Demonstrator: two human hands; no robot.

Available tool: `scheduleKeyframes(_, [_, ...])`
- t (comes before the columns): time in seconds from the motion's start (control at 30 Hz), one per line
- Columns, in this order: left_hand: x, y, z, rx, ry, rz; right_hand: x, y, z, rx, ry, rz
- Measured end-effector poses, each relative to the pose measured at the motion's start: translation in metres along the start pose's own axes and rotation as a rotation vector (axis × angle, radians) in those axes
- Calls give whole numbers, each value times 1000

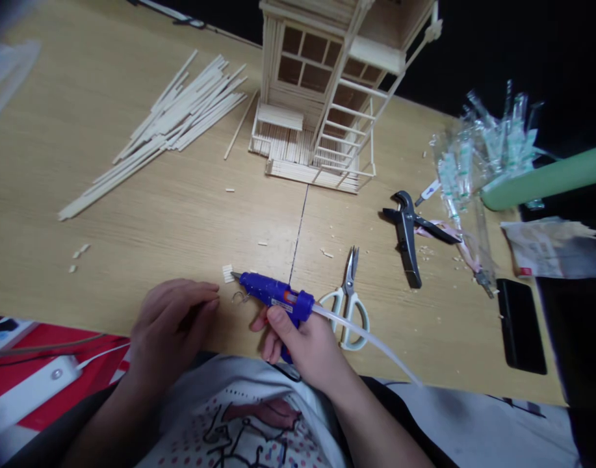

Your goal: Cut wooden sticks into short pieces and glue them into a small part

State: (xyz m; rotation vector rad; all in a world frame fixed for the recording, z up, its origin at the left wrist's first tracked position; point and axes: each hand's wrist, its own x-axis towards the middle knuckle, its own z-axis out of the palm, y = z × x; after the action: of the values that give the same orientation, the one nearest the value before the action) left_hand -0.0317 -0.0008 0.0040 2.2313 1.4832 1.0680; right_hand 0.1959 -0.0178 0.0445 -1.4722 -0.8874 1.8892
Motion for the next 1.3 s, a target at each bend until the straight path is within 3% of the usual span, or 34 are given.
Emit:
scheduleKeyframes(0.17, [-2, -2, 1, -8, 20, 17, 5, -14, -2, -103, 17, -1])
scheduleKeyframes(0.73, [-5, -2, 0, -27, 37, 36, 13, -22, 1, -484, 121, -51])
scheduleKeyframes(1.3, [-7, -2, 0, -29, 41, 27, 13, -27, 5, -559, 132, -27])
